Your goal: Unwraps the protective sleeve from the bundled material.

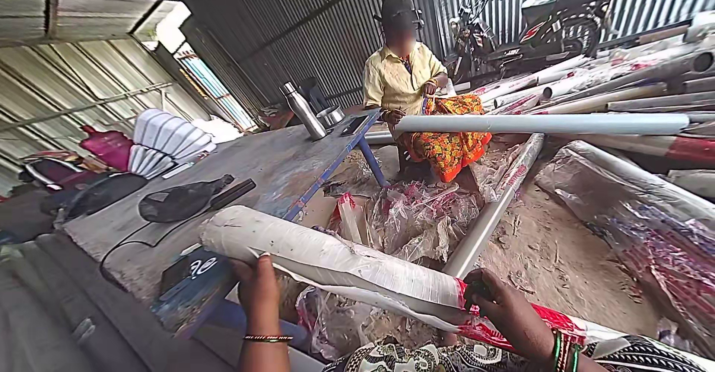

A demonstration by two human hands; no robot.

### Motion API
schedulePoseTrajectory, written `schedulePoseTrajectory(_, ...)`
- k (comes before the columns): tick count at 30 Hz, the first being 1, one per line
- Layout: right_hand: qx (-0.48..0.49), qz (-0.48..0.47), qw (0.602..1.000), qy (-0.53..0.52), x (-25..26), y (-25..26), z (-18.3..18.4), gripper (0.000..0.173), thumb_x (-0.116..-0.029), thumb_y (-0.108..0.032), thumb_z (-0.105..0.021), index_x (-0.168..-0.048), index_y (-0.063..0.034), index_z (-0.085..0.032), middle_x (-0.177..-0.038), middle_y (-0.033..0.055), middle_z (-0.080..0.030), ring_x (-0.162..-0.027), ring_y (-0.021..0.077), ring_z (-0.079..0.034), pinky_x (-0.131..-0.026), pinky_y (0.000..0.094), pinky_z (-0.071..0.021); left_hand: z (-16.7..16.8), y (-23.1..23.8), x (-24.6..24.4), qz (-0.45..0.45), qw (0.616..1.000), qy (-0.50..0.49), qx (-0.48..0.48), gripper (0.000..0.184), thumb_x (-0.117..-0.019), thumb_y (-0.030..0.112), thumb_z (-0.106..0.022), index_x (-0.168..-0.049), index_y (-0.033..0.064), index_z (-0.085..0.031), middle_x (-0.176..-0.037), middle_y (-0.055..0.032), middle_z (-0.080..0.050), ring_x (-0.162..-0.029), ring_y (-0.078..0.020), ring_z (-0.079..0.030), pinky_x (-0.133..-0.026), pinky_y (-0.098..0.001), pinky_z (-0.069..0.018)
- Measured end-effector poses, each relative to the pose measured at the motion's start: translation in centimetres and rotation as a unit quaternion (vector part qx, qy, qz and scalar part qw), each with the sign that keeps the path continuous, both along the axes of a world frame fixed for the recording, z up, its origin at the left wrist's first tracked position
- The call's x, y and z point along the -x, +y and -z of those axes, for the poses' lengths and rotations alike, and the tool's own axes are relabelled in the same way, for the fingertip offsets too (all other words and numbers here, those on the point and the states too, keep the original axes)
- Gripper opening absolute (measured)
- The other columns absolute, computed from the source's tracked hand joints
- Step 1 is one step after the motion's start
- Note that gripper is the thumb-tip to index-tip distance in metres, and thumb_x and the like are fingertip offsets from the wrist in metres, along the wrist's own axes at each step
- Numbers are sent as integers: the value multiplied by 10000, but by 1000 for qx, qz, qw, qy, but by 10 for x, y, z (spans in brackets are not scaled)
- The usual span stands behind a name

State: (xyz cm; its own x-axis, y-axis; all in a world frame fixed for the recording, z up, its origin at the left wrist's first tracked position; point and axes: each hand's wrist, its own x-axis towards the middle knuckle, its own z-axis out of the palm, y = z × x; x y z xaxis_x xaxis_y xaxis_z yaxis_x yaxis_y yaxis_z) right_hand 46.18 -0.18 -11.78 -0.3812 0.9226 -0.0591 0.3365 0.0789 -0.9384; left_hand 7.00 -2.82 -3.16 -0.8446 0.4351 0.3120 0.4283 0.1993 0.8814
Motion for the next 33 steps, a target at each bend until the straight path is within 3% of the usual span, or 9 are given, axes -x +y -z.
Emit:
schedulePoseTrajectory(15, -27, 27, 999, 3, 1, -2, 1, 281, -978, -59, -576, -1256, -54, -618, -995, 61, -745, -902, 190, -714, -836, 414, -562, -1, 0, -4, 1, 1000, -4, -8, 691, -1093, 296, -387, -1645, 65, -42, -1617, -249, -319, -1401, -335, -474, -1084, -499, -444)
schedulePoseTrajectory(20, -63, 34, 996, 55, 7, -5, 10, 249, -974, -47, -571, -1217, -21, -623, -974, 50, -742, -879, 142, -721, -817, 333, -584, 0, 0, -2, 1, 1000, -4, -15, 698, -1087, 288, -408, -1645, 68, -51, -1594, -259, -352, -1363, -344, -515, -1062, -504, -468)
schedulePoseTrajectory(25, -75, 27, 995, 64, 8, -2, 16, 225, -983, -52, -566, -1198, -27, -628, -977, 49, -751, -885, 132, -729, -829, 329, -589, 2, 1, -1, 5, 1000, -5, -15, 705, -1088, 298, -402, -1645, 65, -37, -1597, -264, -344, -1362, -338, -513, -1060, -499, -466)
schedulePoseTrajectory(29, -90, -10, 996, 7, 4, 0, 10, 218, -1017, -75, -546, -1211, -23, -631, -974, 78, -751, -888, 195, -729, -851, 401, -578, 0, 0, -2, 4, 1000, -6, -13, 702, -1087, 293, -407, -1644, 61, -48, -1584, -270, -360, -1353, -348, -520, -1054, -509, -468)
schedulePoseTrajectory(33, -133, -27, 987, -85, 2, 0, 2, 276, -1038, -69, -511, -1277, -4, -632, -1040, 191, -723, -897, 341, -719, -842, 505, -563, -1, -1, -3, 7, 1000, -6, -15, 694, -1089, 280, -399, -1643, 56, -45, -1595, -264, -346, -1380, -348, -486, -1068, -521, -446)
